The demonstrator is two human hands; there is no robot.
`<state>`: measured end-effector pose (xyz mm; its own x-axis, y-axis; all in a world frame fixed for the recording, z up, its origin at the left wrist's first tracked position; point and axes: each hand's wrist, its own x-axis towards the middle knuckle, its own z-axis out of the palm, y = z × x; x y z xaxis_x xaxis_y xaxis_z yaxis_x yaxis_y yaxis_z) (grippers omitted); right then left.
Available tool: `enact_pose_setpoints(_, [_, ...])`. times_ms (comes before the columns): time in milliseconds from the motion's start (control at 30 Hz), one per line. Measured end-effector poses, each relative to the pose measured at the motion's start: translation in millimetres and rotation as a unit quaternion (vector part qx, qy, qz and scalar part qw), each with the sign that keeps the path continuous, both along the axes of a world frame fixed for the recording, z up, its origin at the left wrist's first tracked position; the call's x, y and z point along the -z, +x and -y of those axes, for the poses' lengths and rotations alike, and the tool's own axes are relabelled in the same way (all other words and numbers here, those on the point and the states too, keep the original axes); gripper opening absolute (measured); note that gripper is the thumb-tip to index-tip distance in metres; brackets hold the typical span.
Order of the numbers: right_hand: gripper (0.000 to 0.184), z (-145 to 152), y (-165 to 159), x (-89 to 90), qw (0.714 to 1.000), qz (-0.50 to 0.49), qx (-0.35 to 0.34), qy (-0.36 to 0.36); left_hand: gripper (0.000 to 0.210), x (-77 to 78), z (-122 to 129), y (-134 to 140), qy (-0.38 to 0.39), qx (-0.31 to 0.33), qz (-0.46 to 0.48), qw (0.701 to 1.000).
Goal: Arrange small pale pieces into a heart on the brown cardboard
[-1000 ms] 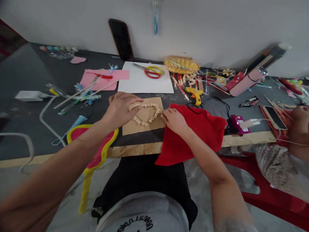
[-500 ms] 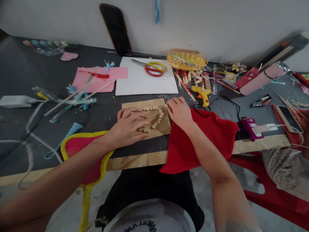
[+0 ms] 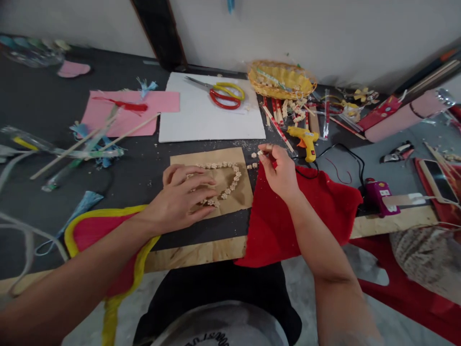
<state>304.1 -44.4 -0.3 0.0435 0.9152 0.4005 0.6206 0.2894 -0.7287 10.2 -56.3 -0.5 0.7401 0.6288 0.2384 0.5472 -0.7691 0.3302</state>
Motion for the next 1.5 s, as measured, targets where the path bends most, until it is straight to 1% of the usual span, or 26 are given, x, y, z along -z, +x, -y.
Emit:
enact_pose_setpoints(100, [0.020,-3.3,5.9,1.4,0.999,0.027,-0.005,-0.028,0.023,0.0,2.4,0.3,0.008,0.004,-0.008,1.000])
enact_pose_setpoints(200, [0.014,-4.8,5.9,3.4,0.993,0.100,-0.036,-0.049,0.021,0.3,4.3,0.9,-0.002,-0.001,-0.013,1.000])
enact_pose_setpoints(300, [0.019,-6.2,4.8,4.2,0.988,0.136,-0.058,-0.042,0.019,1.5,4.3,1.1,-0.019,-0.011,-0.013,1.000])
enact_pose_setpoints(467, [0.026,-16.9,9.8,2.1,0.987,0.153,-0.045,-0.030,0.020,1.7,4.0,0.4,-0.004,-0.011,-0.016,1.000])
enact_pose_setpoints(567, [0.027,-28.3,11.6,1.9,0.974,0.205,-0.087,-0.048,0.021,-0.5,5.1,-0.1,-0.008,-0.004,-0.015,1.000])
enact_pose_setpoints(667, [0.019,-37.6,11.2,1.4,0.962,0.240,-0.111,-0.067,0.021,-1.2,5.6,-0.4,-0.016,-0.002,-0.011,1.000])
enact_pose_setpoints(767, [0.010,-41.0,12.8,-3.6,0.963,0.244,-0.090,-0.073,0.021,1.8,4.8,-0.9,-0.012,-0.006,0.001,1.000])
enact_pose_setpoints(833, [0.009,-41.3,15.5,-11.0,0.972,0.217,-0.067,-0.065,0.021,4.3,4.1,-1.4,-0.003,-0.006,0.013,1.000])
enact_pose_setpoints(900, [0.009,-42.4,18.4,-21.7,0.984,0.162,-0.053,-0.052,0.021,5.9,3.6,-1.7,-0.001,-0.005,0.017,1.000])
enact_pose_setpoints(1000, [0.019,-46.5,19.7,-44.7,0.995,0.075,-0.063,-0.009,0.020,5.8,3.3,-1.8,0.000,-0.012,0.020,1.000])
enact_pose_setpoints(1067, [0.024,-47.3,17.4,-64.4,0.997,0.026,-0.068,0.037,0.020,4.5,3.2,-1.5,0.004,-0.012,0.019,1.000])
enact_pose_setpoints(1167, [0.018,-36.4,9.0,-92.0,0.991,-0.058,-0.061,0.104,0.020,1.9,3.1,-1.0,0.005,-0.003,0.016,1.000])
enact_pose_setpoints(1233, [0.012,-18.8,-0.3,-100.4,0.986,-0.084,-0.063,0.128,0.019,0.6,3.2,-0.8,-0.004,-0.006,0.011,1.000])
enact_pose_setpoints(1267, [0.012,-7.7,-6.2,-99.9,0.988,-0.076,-0.068,0.120,0.018,0.5,3.3,-0.7,-0.010,-0.008,0.009,1.000])
enact_pose_setpoints(1333, [0.012,15.6,-19.6,-89.6,0.993,-0.044,-0.090,0.063,0.017,1.1,3.7,-0.4,-0.022,-0.009,0.011,1.000])
enact_pose_setpoints(1367, [0.010,26.4,-26.6,-80.9,0.994,-0.023,-0.102,0.031,0.017,1.7,3.9,-0.2,-0.025,-0.006,0.016,1.000])
enact_pose_setpoints(1433, [0.008,42.8,-39.8,-60.9,0.992,0.011,-0.123,-0.004,0.018,3.1,4.4,0.5,-0.022,0.005,0.027,0.999])
enact_pose_setpoints(1500, [0.009,51.2,-49.9,-42.6,0.990,0.019,-0.141,-0.007,0.018,3.9,4.7,1.5,-0.011,0.014,0.033,0.999])
